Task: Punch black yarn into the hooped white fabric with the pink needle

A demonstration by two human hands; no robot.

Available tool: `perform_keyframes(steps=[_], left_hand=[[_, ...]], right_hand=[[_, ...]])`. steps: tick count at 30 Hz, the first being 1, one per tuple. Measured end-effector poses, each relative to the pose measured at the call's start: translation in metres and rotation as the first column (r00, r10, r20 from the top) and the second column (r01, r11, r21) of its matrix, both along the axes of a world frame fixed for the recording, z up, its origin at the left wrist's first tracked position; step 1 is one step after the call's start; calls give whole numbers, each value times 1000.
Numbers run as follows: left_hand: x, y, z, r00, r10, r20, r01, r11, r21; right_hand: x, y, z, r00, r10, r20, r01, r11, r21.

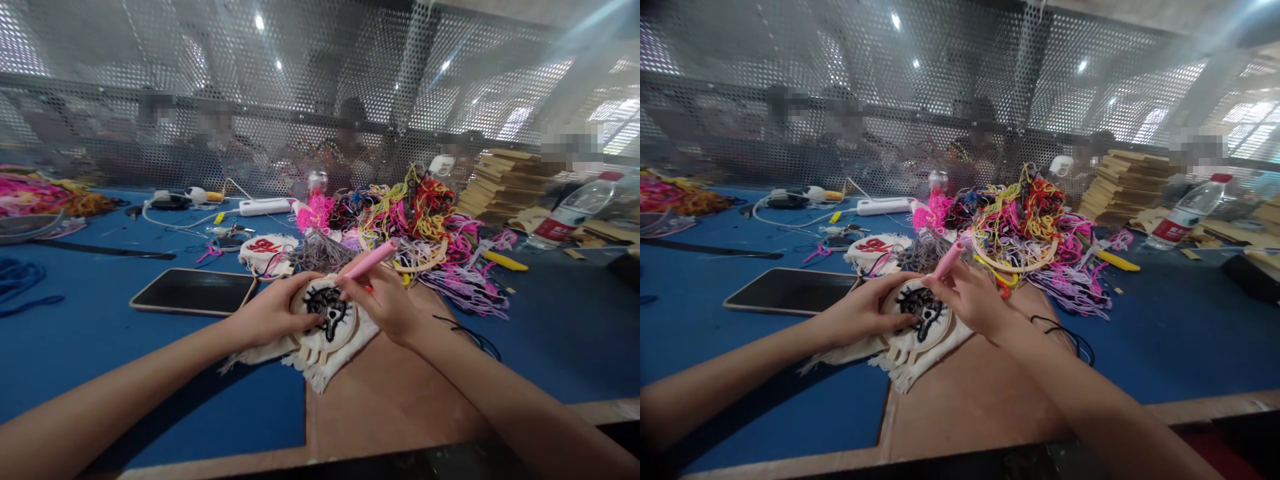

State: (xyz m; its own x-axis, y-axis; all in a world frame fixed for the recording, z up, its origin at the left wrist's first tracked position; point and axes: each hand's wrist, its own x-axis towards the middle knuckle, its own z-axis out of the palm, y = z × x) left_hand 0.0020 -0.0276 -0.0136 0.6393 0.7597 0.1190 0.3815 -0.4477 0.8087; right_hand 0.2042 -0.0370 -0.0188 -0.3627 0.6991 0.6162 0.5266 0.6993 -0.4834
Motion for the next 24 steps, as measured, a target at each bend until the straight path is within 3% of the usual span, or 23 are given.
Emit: perform_keyframes(steps=[3,6,11,16,20,24], left_hand=[[0,0,-1,1000,-8,18,7,999,38],[0,0,-2,1000,-11,25,10,999,45],[1,-1,-1,999,10,37,-9,1000,-26],[0,-3,0,998,61,-18,-60,997,38],[-1,-3,1,999,42,-3,-42,998,47],[-1,-4,5,1000,14,-20,-13,998,57]], right_hand=[[-1,-2,4,996,31,78,-40,991,127],[-3,-3,4,989,81,125,-102,980,169],[-5,2,-1,989,105,103,-114,990,86],[-8,-4,9,981,95,169,-95,995,-6],[-9,-8,16,974,79,211,-79,997,-13],[-7,-4,11,987,25,160,-24,1000,-6]])
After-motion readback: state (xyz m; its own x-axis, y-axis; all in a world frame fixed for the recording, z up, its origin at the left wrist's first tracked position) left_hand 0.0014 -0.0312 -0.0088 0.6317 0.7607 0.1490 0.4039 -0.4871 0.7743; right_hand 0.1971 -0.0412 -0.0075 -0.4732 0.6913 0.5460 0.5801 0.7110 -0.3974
